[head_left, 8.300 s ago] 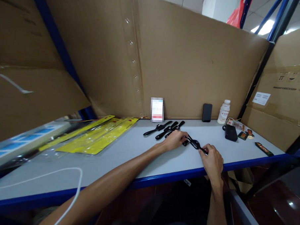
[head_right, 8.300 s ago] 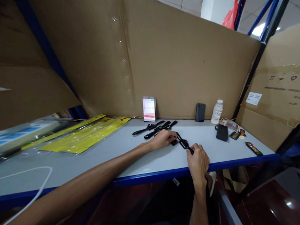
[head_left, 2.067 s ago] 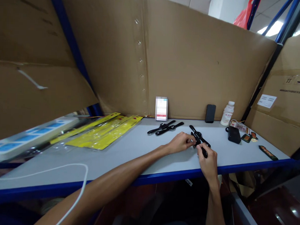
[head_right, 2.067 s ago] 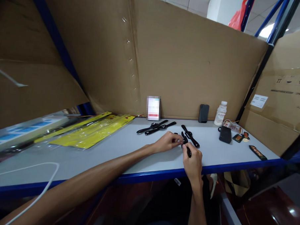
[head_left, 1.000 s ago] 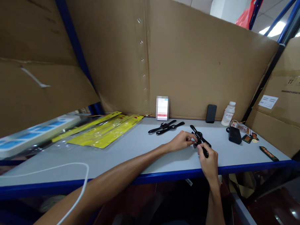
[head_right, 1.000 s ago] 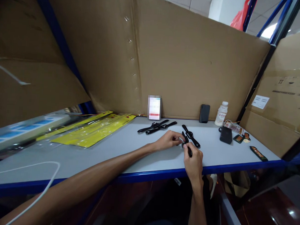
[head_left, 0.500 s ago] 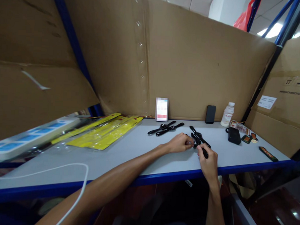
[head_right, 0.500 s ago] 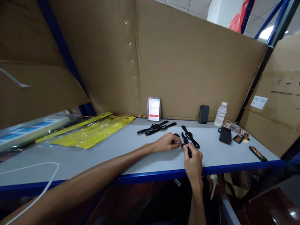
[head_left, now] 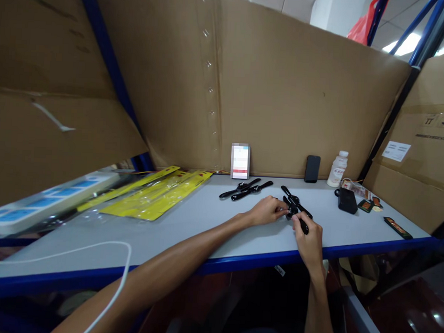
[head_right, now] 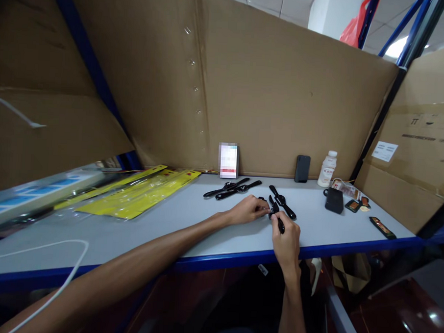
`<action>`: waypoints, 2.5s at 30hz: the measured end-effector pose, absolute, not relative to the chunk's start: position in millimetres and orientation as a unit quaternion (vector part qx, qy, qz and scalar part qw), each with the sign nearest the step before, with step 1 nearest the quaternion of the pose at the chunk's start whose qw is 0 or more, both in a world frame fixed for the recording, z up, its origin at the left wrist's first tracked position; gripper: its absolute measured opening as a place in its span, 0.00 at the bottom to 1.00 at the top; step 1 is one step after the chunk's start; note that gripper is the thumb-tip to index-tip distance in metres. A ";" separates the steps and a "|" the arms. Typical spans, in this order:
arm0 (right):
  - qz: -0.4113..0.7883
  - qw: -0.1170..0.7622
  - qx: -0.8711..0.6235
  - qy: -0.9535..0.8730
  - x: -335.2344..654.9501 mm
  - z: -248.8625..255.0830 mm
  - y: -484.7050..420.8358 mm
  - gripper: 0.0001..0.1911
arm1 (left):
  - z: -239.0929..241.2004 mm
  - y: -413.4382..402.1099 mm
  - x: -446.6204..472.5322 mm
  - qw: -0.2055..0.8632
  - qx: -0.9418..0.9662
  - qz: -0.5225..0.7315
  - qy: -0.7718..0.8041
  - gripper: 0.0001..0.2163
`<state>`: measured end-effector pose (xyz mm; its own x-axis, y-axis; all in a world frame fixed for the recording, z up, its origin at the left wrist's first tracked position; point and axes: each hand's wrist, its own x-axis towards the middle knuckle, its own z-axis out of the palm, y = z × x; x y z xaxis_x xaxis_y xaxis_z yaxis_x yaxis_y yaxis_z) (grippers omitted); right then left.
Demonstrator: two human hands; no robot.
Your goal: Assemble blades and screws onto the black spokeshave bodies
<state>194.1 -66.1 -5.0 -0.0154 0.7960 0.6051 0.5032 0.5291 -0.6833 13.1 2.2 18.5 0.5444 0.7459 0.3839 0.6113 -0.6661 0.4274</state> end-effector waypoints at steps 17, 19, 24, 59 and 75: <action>0.129 0.524 -0.466 -0.701 194.6 -6.5 -65.2 0.17 | 24.4 -0.8 14.2 0.146 0.861 0.290 0.392 0.12; 0.132 0.525 -0.465 -0.701 195.0 -6.4 -65.4 0.17 | 24.0 -1.0 13.7 0.138 0.867 0.282 0.386 0.12; 0.138 0.526 -0.464 -0.699 194.9 -5.5 -65.5 0.16 | 19.0 2.9 12.8 0.199 0.872 0.284 0.345 0.13; 0.137 0.520 -0.468 -0.701 194.5 -7.0 -64.6 0.16 | 18.0 3.4 12.5 0.169 0.851 0.318 0.382 0.13; 0.138 0.517 -0.460 -0.709 194.4 -7.4 -65.7 0.17 | 14.3 1.1 24.5 0.136 0.828 0.301 0.453 0.08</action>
